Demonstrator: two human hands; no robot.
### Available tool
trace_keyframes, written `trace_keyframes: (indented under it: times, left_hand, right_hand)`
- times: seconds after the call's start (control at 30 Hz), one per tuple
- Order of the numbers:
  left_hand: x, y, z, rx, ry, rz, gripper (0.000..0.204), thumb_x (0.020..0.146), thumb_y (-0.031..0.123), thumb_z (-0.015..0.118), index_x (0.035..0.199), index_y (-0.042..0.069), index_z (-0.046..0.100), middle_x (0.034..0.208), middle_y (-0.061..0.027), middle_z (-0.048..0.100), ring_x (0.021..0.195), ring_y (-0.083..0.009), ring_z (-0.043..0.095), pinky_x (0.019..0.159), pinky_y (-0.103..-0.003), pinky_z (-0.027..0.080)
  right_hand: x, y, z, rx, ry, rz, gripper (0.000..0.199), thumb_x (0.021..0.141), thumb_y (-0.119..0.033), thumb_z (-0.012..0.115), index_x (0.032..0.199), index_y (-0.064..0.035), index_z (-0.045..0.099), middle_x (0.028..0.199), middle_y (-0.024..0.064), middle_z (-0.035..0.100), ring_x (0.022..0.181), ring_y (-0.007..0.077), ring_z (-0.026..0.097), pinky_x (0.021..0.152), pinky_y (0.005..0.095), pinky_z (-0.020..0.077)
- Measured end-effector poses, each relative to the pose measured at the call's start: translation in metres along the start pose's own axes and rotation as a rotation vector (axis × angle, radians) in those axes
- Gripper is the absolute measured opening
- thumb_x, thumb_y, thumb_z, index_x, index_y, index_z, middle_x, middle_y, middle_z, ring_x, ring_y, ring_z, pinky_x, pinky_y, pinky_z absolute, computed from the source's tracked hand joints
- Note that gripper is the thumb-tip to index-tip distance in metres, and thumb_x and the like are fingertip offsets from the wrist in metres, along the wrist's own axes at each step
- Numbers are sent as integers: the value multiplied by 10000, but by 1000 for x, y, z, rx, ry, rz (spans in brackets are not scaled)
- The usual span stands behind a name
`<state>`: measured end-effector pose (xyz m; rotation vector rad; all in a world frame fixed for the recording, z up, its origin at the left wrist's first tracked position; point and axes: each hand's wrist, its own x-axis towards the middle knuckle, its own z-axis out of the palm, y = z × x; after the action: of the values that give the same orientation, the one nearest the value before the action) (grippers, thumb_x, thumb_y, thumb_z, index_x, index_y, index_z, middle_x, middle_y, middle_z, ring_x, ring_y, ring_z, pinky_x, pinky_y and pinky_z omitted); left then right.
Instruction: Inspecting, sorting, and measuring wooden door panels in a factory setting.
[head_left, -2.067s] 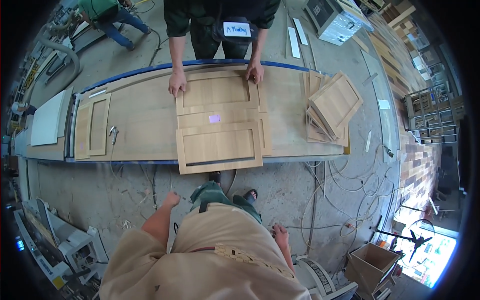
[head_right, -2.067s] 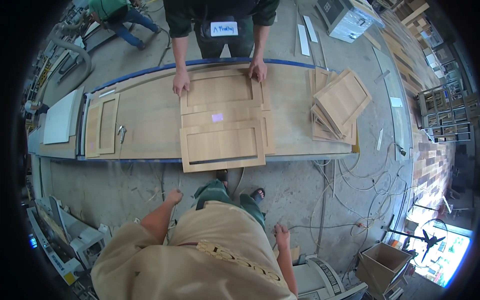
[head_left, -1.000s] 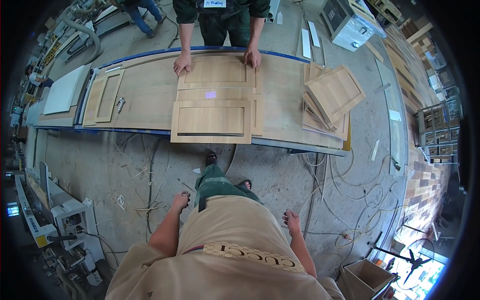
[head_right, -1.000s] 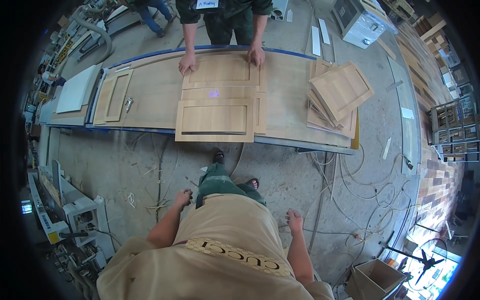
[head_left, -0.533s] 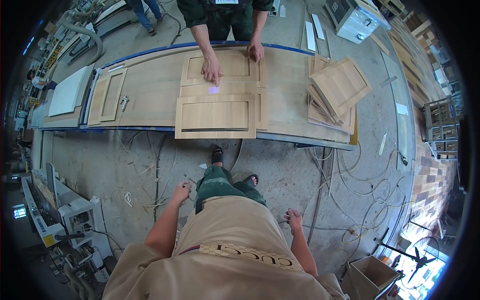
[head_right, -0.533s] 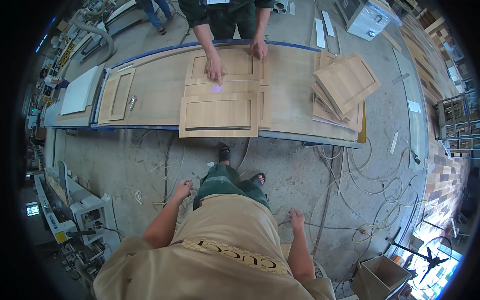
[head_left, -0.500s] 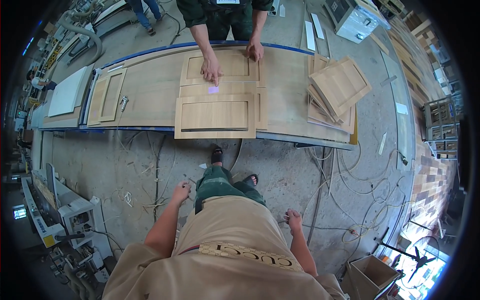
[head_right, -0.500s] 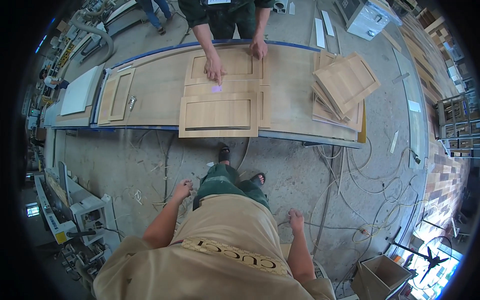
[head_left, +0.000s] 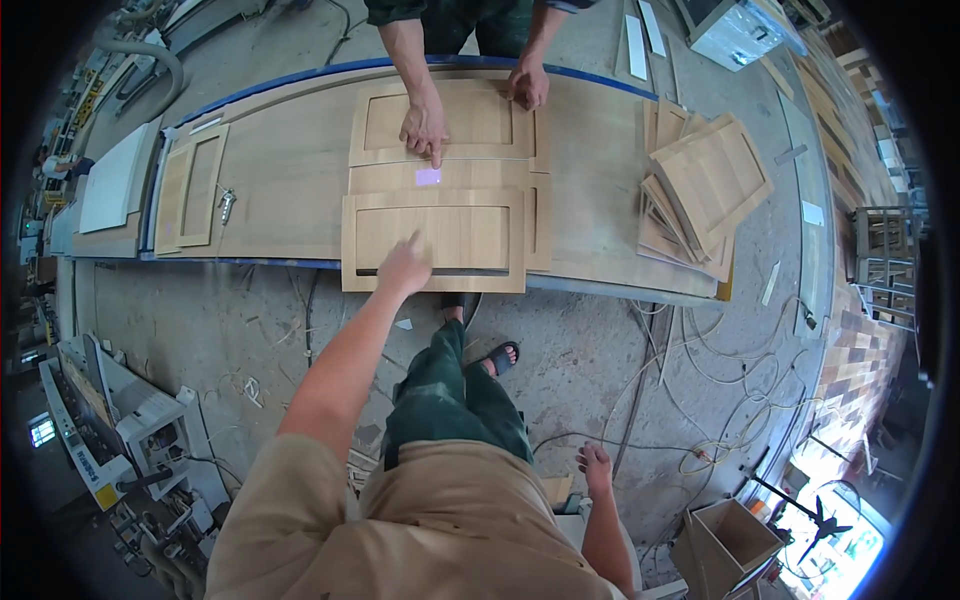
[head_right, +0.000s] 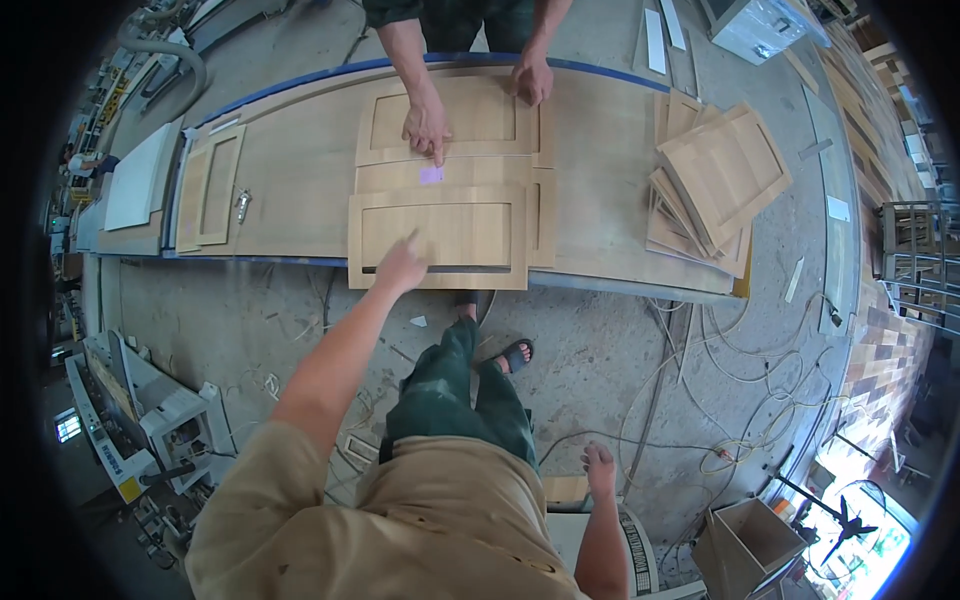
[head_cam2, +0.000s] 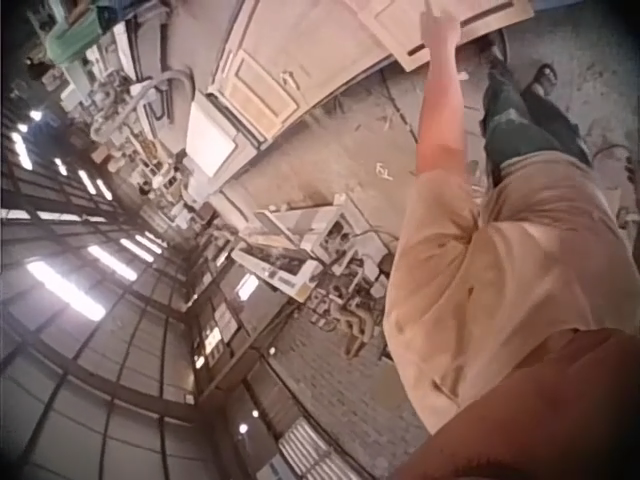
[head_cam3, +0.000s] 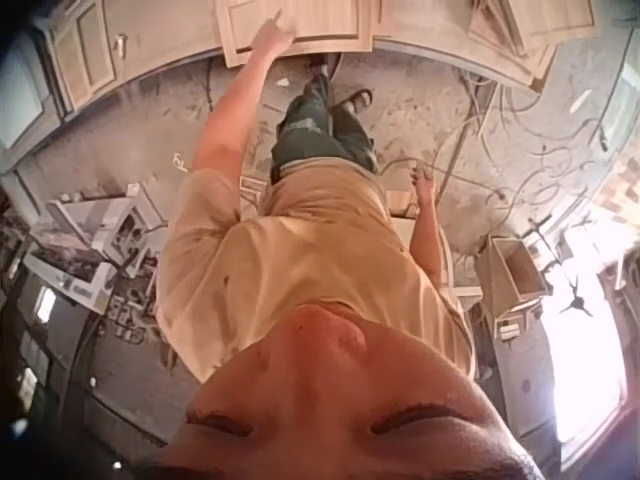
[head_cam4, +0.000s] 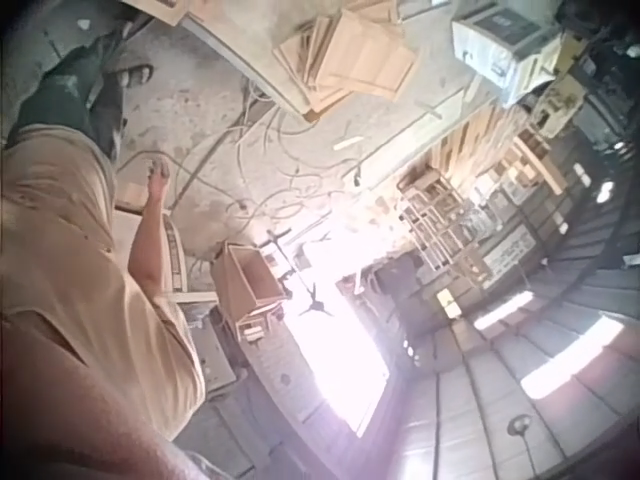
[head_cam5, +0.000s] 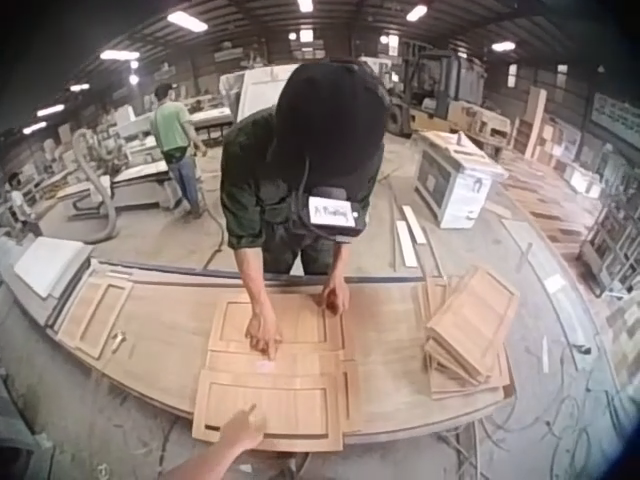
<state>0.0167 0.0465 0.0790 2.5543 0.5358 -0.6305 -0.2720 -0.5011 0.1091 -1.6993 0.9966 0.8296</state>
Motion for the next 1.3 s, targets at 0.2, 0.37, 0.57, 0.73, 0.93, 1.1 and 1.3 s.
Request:
trace_keyframes:
  times: [0.2, 0.37, 0.57, 0.73, 0.93, 1.1, 1.3]
  left_hand:
    - [137, 29, -22, 222, 144, 1, 712, 876, 252, 634, 1531, 85, 413, 1311, -170, 597, 1253, -341, 587, 1017, -489, 479]
    - [162, 33, -14, 262, 112, 5, 727, 861, 260, 647, 1520, 62, 414, 1365, -163, 565, 1271, -320, 578, 1025, -481, 460]
    - [177, 21, -14, 217, 132, 2, 752, 848, 250, 667, 1529, 59, 411, 1396, -171, 549, 1271, -337, 576, 1029, -491, 457]
    - [123, 0, -3, -8, 214, 186, 429, 888, 263, 623, 1261, 54, 576, 1211, -201, 644, 1128, -406, 621, 947, -514, 501]
    - [10, -36, 64, -745, -642, -528, 340, 945, 329, 607, 1133, 48, 637, 822, -90, 643, 727, -269, 700, 558, -456, 558]
    - [-19, -28, 94, -1339, -316, -941, 318, 974, 352, 583, 1102, 64, 630, 786, -65, 631, 613, -243, 664, 494, -403, 539]
    - [13, -20, 112, -1796, 159, -961, 222, 974, 248, 573, 1006, 28, 572, 874, -113, 600, 677, -231, 626, 676, -367, 584]
  right_hand:
    - [-23, -53, 35, 72, 61, 1, 309, 1042, -266, 625, 1280, -75, 669, 1087, 24, 706, 924, 124, 677, 753, 269, 511]
    - [-32, -70, 71, 56, 73, 74, 327, 1040, -263, 628, 1291, -56, 659, 1097, 41, 714, 929, 123, 680, 765, 267, 519]
    - [-27, -117, 114, -37, 6, 4, 384, 1040, -289, 612, 1338, -49, 642, 1146, 61, 719, 969, 144, 691, 814, 293, 531]
    - [-22, -139, 115, -20, 16, -103, 383, 1045, -295, 597, 1338, -52, 643, 1149, 59, 720, 994, 147, 688, 828, 301, 531]
    - [-20, -133, 99, 21, 21, -115, 363, 1047, -301, 598, 1316, -63, 653, 1154, 54, 718, 984, 151, 691, 832, 309, 528]
    - [-23, -90, 77, -25, 2, -61, 345, 1041, -290, 612, 1308, -76, 657, 1132, 54, 722, 957, 157, 696, 806, 316, 531]
    - [-30, -76, 61, -31, 19, -26, 352, 1022, -252, 627, 1304, -44, 657, 1105, 62, 723, 928, 147, 698, 760, 295, 538]
